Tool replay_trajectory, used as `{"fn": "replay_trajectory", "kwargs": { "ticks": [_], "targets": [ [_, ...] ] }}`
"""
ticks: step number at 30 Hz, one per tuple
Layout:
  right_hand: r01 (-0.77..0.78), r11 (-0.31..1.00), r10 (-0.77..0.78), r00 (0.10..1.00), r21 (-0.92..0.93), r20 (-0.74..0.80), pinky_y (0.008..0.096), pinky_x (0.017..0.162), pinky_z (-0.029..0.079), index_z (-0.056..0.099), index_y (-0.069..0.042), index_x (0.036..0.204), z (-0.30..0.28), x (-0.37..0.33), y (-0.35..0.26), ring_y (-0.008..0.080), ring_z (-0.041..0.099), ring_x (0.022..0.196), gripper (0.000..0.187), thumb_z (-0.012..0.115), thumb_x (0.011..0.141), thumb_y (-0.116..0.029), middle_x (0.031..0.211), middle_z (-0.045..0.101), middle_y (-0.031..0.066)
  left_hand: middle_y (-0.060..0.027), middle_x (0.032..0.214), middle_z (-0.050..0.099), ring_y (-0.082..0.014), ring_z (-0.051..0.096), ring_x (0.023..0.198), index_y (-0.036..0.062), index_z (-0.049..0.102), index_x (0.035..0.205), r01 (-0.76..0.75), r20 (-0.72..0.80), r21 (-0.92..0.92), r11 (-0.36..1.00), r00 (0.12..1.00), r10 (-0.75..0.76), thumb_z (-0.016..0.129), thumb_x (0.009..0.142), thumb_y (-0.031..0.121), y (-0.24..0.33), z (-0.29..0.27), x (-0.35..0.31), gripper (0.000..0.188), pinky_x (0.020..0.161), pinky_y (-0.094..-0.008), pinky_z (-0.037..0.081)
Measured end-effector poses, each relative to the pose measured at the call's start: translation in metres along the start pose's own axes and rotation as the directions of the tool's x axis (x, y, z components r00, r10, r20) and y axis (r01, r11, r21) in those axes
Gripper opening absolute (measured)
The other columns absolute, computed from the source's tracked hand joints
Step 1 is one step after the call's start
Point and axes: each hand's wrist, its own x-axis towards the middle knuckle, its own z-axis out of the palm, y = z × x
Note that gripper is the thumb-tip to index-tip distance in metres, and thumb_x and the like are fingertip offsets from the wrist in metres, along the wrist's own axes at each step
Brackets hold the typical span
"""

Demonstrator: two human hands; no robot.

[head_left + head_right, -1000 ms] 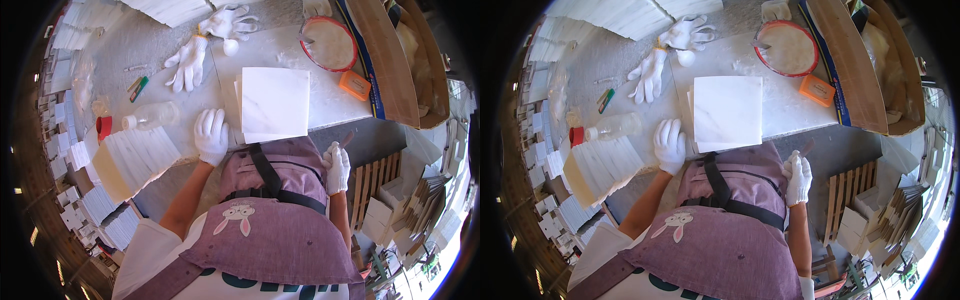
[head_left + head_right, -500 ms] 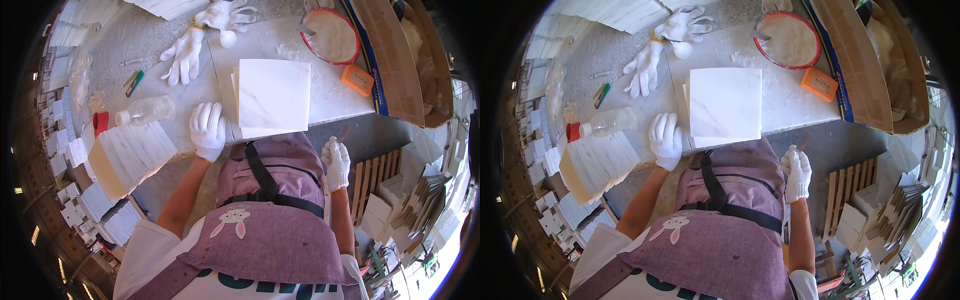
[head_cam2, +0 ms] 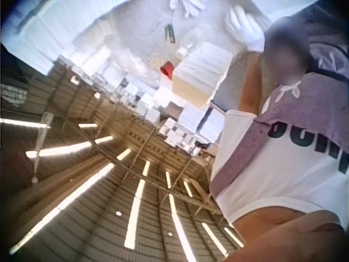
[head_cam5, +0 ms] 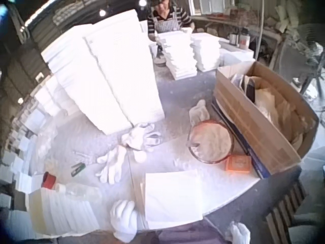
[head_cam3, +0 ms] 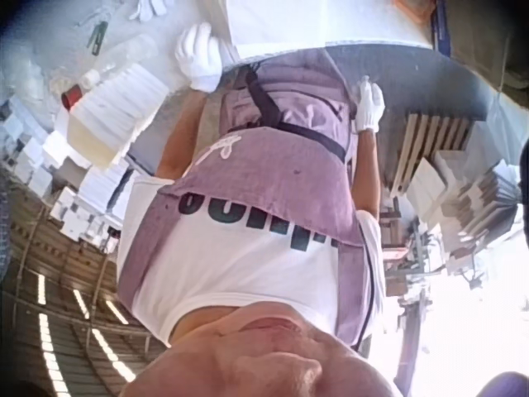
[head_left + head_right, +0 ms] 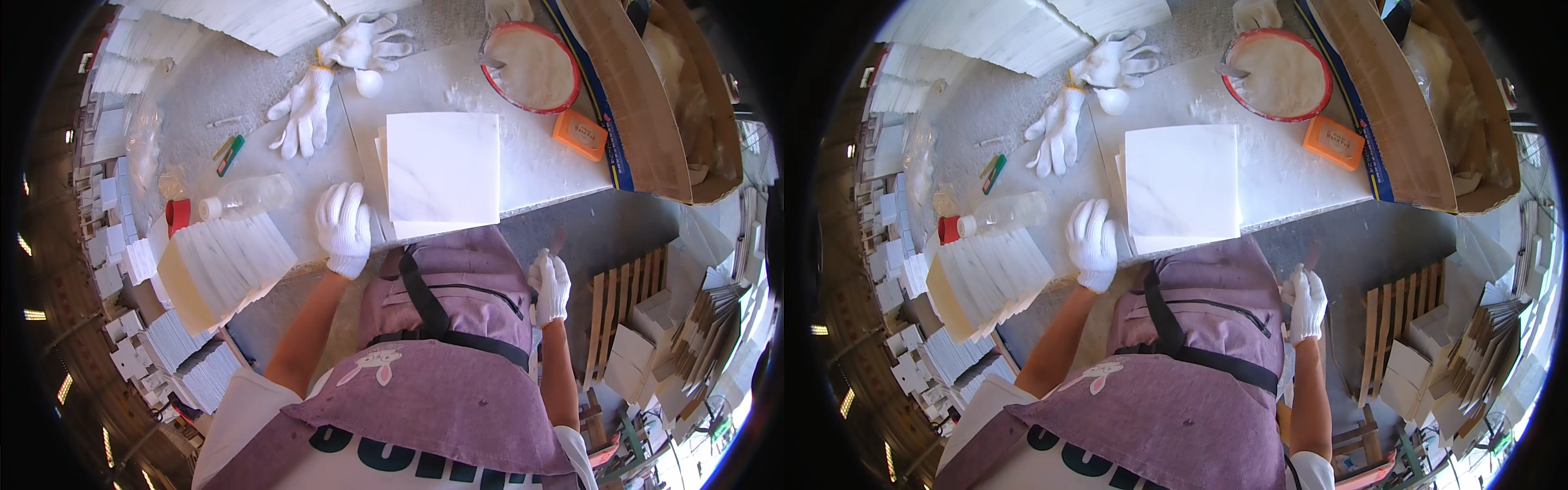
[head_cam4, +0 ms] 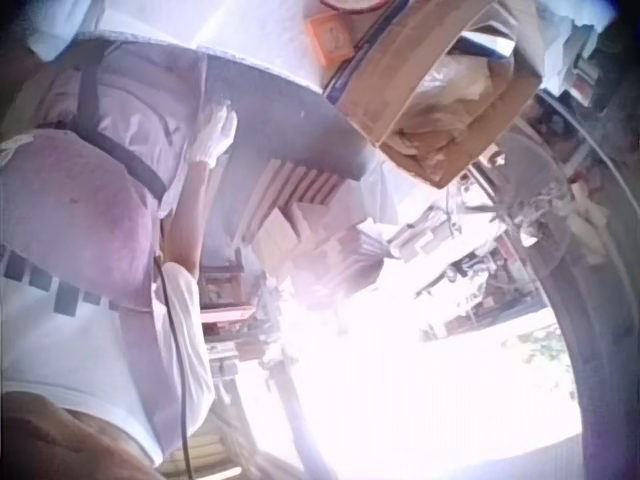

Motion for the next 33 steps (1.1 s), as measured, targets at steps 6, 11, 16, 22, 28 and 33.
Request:
{"fn": "replay_trajectory", "kwargs": {
  "ticks": [6, 11, 16, 22, 28, 33],
  "targets": [
    [-0.061, 0.984, 0.021, 0.973, -0.166, -0.231, 0.0231, 0.059, 0.041, 0.064, -0.007, 0.095, -0.059, 0.023, 0.069, 0.0063, 0.048, 0.065, 0.025, 0.063, 0.095, -0.031, 0.075, 0.054, -0.0026, -0.0144, 0.119, 0.058, -0.0348, 0.056, 0.111, 0.0066, 0.065, 0.114, -0.171, -0.228, -0.233, 0.957, 0.967, 0.117, 0.066, 0.082, 0.016, 0.061, -0.023, 0.042, 0.033, 0.094, -0.0478, 0.047],
    [-0.113, 0.729, -0.111, 0.954, -0.675, -0.28, 0.0334, 0.077, 0.047, 0.068, 0.001, 0.108, -0.12, 0.031, 0.132, 0.0166, 0.06, 0.082, 0.036, 0.06, 0.091, -0.03, 0.092, 0.069, 0.0084, -0.0097, 0.124, 0.059, -0.0305, 0.049, 0.124, 0.0143, 0.064, 0.121, -0.325, 0.079, -0.167, 0.931, 0.937, 0.342, 0.065, 0.084, 0.033, 0.089, -0.022, 0.077, 0.041, 0.112, -0.051, 0.03],
    [-0.178, 0.754, -0.07, 0.935, -0.632, -0.347, 0.0354, 0.075, 0.049, 0.069, -0.001, 0.111, -0.134, 0.024, 0.162, 0.0176, 0.061, 0.081, 0.036, 0.065, 0.089, -0.028, 0.091, 0.071, 0.0093, -0.01, 0.126, 0.058, -0.03, 0.048, 0.126, 0.0146, 0.063, 0.123, -0.351, 0.137, -0.179, 0.919, 0.916, 0.376, 0.067, 0.083, 0.033, 0.101, -0.001, 0.105, 0.043, 0.112, -0.0509, 0.03],
    [-0.306, 0.805, 0.127, 0.926, -0.508, -0.357, 0.0339, 0.069, 0.047, 0.07, 0.0, 0.108, -0.121, 0.016, 0.161, 0.0183, 0.062, 0.075, 0.036, 0.063, 0.089, -0.029, 0.085, 0.071, 0.0107, -0.0086, 0.131, 0.057, -0.0298, 0.047, 0.128, 0.0171, 0.062, 0.125, -0.347, 0.11, -0.149, 0.926, 0.925, 0.364, 0.062, 0.087, 0.037, 0.107, 0.012, 0.118, 0.043, 0.112, -0.0504, 0.029],
    [-0.334, 0.775, 0.184, 0.931, -0.537, -0.314, 0.036, 0.077, 0.049, 0.069, 0.001, 0.11, -0.143, 0.028, 0.193, 0.0216, 0.066, 0.087, 0.035, 0.064, 0.088, -0.026, 0.094, 0.072, 0.0124, -0.01, 0.132, 0.058, -0.0294, 0.05, 0.126, 0.0156, 0.064, 0.124, -0.355, 0.091, -0.121, 0.927, 0.926, 0.366, 0.062, 0.087, 0.037, 0.106, 0.017, 0.114, 0.042, 0.112, -0.0507, 0.03],
    [-0.364, 0.784, 0.209, 0.918, -0.503, -0.338, 0.0343, 0.066, 0.047, 0.07, 0.001, 0.106, -0.146, 0.016, 0.179, 0.0172, 0.063, 0.073, 0.032, 0.064, 0.087, -0.024, 0.083, 0.07, 0.0084, -0.0099, 0.131, 0.058, -0.0285, 0.048, 0.127, 0.0146, 0.063, 0.125, -0.404, 0.163, -0.151, 0.902, 0.89, 0.426, 0.063, 0.086, 0.036, 0.103, 0.0, 0.097, 0.045, 0.114, -0.0512, 0.027]
  ]
}}
